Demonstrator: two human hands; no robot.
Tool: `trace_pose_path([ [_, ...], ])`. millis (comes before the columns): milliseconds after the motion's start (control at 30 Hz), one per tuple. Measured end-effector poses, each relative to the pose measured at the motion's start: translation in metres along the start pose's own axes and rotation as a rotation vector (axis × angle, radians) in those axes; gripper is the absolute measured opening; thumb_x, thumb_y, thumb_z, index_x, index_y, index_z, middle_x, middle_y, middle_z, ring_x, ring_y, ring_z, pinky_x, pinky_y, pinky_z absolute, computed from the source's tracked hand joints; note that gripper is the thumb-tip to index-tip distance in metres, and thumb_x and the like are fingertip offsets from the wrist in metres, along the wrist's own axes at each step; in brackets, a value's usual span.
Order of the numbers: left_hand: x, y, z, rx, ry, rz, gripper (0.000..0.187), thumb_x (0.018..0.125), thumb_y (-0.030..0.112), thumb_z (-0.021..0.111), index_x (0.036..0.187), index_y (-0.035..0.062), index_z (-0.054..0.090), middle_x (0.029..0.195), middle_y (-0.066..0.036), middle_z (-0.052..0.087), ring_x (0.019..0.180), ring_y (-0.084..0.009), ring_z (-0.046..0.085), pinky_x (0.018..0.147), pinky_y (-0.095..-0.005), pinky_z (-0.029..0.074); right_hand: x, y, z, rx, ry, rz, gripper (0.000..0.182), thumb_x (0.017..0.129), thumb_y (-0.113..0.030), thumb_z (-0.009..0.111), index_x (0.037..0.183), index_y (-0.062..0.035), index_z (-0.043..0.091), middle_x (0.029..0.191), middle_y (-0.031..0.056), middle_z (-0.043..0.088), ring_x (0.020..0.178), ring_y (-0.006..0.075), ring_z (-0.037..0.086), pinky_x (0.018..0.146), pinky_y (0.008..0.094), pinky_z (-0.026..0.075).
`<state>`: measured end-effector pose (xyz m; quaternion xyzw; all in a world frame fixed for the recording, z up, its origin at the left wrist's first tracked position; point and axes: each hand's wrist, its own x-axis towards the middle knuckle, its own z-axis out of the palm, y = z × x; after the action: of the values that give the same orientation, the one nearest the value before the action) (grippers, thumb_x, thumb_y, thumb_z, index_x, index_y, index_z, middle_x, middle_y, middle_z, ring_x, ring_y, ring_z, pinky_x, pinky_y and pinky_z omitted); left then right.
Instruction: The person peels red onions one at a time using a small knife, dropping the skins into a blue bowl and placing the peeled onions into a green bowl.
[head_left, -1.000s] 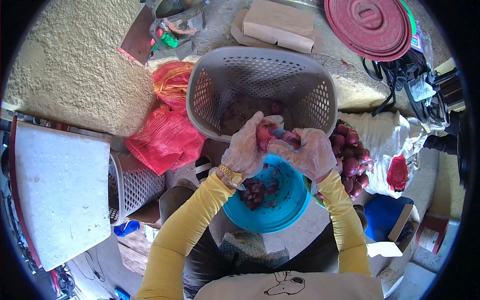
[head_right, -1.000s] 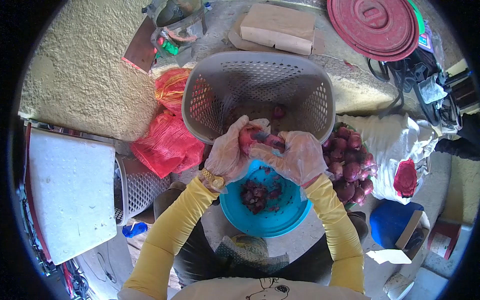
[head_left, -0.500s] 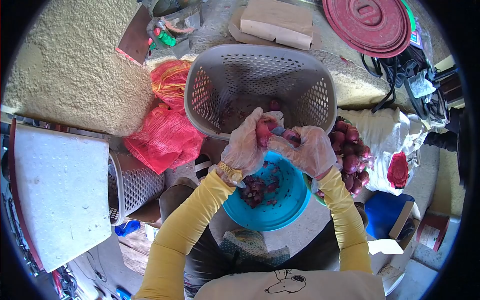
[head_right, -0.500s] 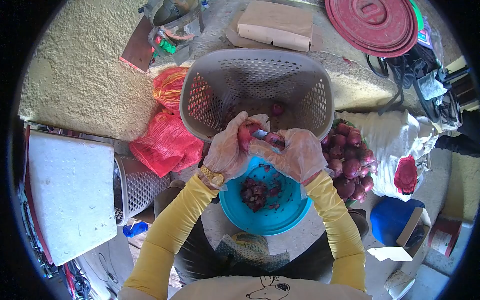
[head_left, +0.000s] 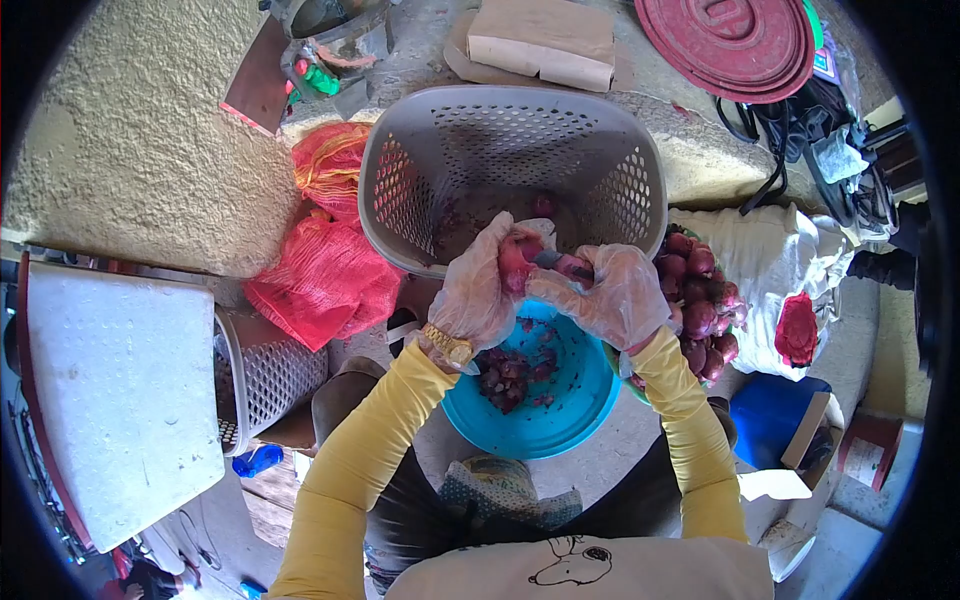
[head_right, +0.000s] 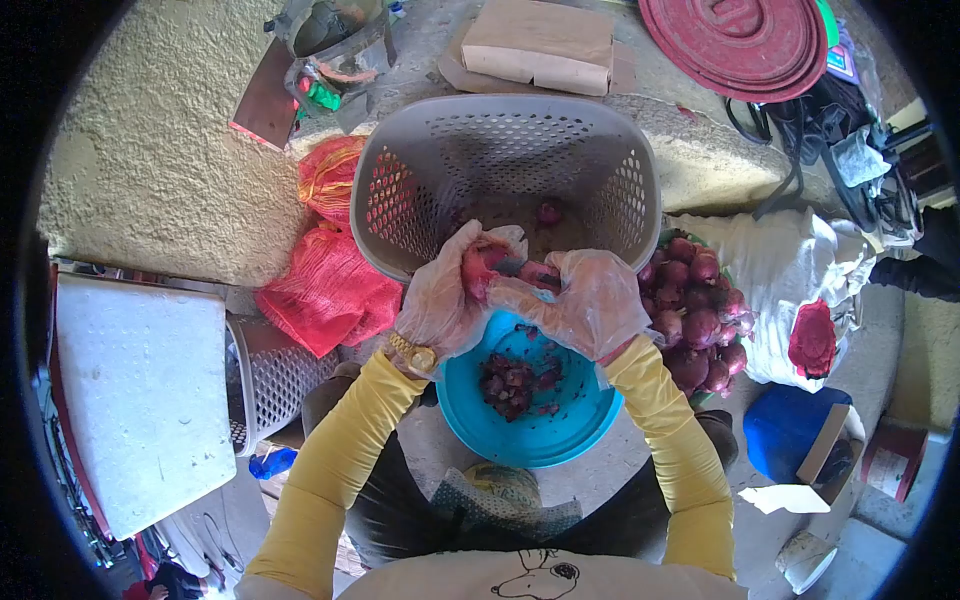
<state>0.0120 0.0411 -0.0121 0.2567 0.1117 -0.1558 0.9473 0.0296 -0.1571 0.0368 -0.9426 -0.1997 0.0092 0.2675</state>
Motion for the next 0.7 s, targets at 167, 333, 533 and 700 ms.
trace_pose_path([
  [167, -0.004, 0.001, 0.006, -0.023, 0.053, 0.005, 0.042, 0.108, 0.029, 0.051, 0.122, -0.0088, 0.062, 0.114, -0.015, 0.069, 0.107, -0.0228, 0.065, 0.096, -0.0325, 0.053, 0.002, -0.005, -0.005, -0.026, -0.027, -0.001, 0.077, 0.074, -0.079, 0.073, 0.078, -0.0022, 0.070, 0.074, 0.0218, 0.067, 0.078, 0.0442, 0.067, 0.072, 0.0501, 0.053],
  [333, -0.005, -0.003, 0.006, 0.188, 0.043, 0.157, 0.040, 0.108, 0.029, 0.051, 0.120, -0.0076, 0.063, 0.112, -0.015, 0.069, 0.103, -0.0237, 0.066, 0.095, -0.0337, 0.054, 0.002, 0.000, 0.000, -0.009, -0.013, -0.008, 0.077, 0.074, -0.079, 0.072, 0.077, -0.0025, 0.069, 0.074, 0.0220, 0.066, 0.078, 0.0441, 0.067, 0.072, 0.0501, 0.053],
  [533, -0.004, 0.000, 0.006, 0.014, 0.108, 0.051, 0.043, 0.109, 0.032, 0.049, 0.119, -0.0069, 0.063, 0.110, -0.015, 0.068, 0.094, -0.0227, 0.065, 0.086, -0.0339, 0.055, 0.001, 0.002, 0.010, 0.013, 0.073, -0.082, 0.068, 0.077, -0.069, 0.078, 0.075, -0.0011, 0.070, 0.063, 0.0206, 0.059, 0.065, 0.0409, 0.062, 0.064, 0.0480, 0.048],
  [700, -0.004, 0.002, 0.003, -0.012, -0.043, 0.047, 0.043, 0.110, 0.033, 0.048, 0.118, -0.0064, 0.062, 0.107, -0.013, 0.068, 0.091, -0.0196, 0.064, 0.083, -0.0322, 0.054, 0.003, -0.009, 0.002, 0.146, 0.024, -0.055, 0.064, 0.081, -0.062, 0.079, 0.073, 0.0005, 0.069, 0.058, 0.0168, 0.054, 0.053, 0.0350, 0.052, 0.057, 0.0441, 0.045],
])
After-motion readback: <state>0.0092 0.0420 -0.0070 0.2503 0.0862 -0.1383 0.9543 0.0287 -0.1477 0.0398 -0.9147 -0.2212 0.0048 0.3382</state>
